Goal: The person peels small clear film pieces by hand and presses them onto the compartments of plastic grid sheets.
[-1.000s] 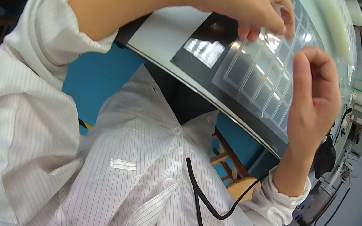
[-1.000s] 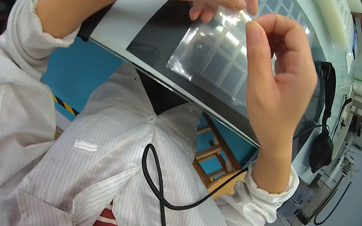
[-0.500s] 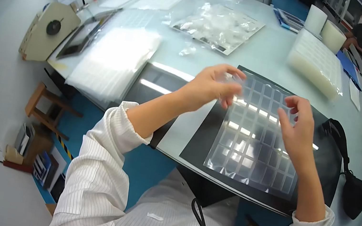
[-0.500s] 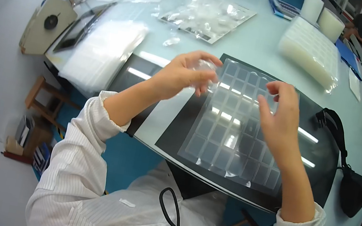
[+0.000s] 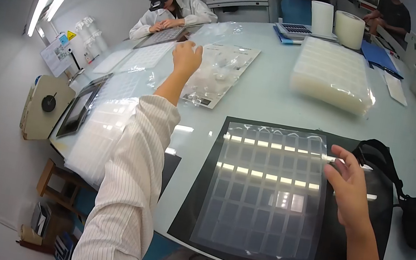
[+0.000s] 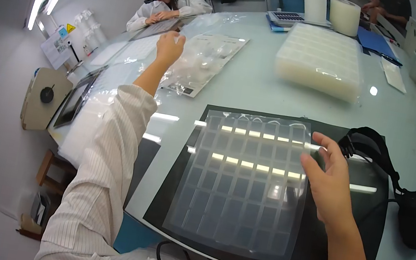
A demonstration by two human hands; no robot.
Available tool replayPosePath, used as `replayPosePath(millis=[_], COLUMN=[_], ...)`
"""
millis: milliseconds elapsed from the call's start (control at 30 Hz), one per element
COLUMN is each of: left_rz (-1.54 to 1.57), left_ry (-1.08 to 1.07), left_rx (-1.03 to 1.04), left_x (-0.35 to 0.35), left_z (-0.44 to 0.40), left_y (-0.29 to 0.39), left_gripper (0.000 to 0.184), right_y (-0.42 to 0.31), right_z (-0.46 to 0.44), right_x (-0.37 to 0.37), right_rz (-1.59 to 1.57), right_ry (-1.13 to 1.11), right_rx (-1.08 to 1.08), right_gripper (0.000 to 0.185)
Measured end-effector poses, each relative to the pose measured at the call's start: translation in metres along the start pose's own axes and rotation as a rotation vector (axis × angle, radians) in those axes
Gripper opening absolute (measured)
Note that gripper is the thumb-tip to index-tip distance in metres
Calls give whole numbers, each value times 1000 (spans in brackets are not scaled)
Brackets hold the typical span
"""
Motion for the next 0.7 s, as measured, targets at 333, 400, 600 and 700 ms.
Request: replayPosePath(millis=[333,400,600,700], left_rz=[163,225,324,253], left_ry=[-160,-93,-67,-88], left_rx=[-326,-314,-176,-111], left_x=[39,32,9,-6], left_z=[6,-1,-23,-26], left_y=[-31,-35,-52,-51], left_gripper=[89,89,77,63], right_y=[-6,-2,8,12], right_z=[3,-1,-7,-8], right_x=[-8,-10,-12,-9], right_rz=[-156,-156,-164,-175], right_ry=[-32,-33,-54,-76], right_rx=[117,121,164,169], right_gripper=[52,52,54,58])
Point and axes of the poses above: each hand's wrist, its own z-axis away from the middle knuckle, its own x-axis out of the palm, y = z × x, the point moved 3 cm from there along -z, towards the middle knuckle, and after that the axes turned 7 degrees about z, right-handed, at the moved point
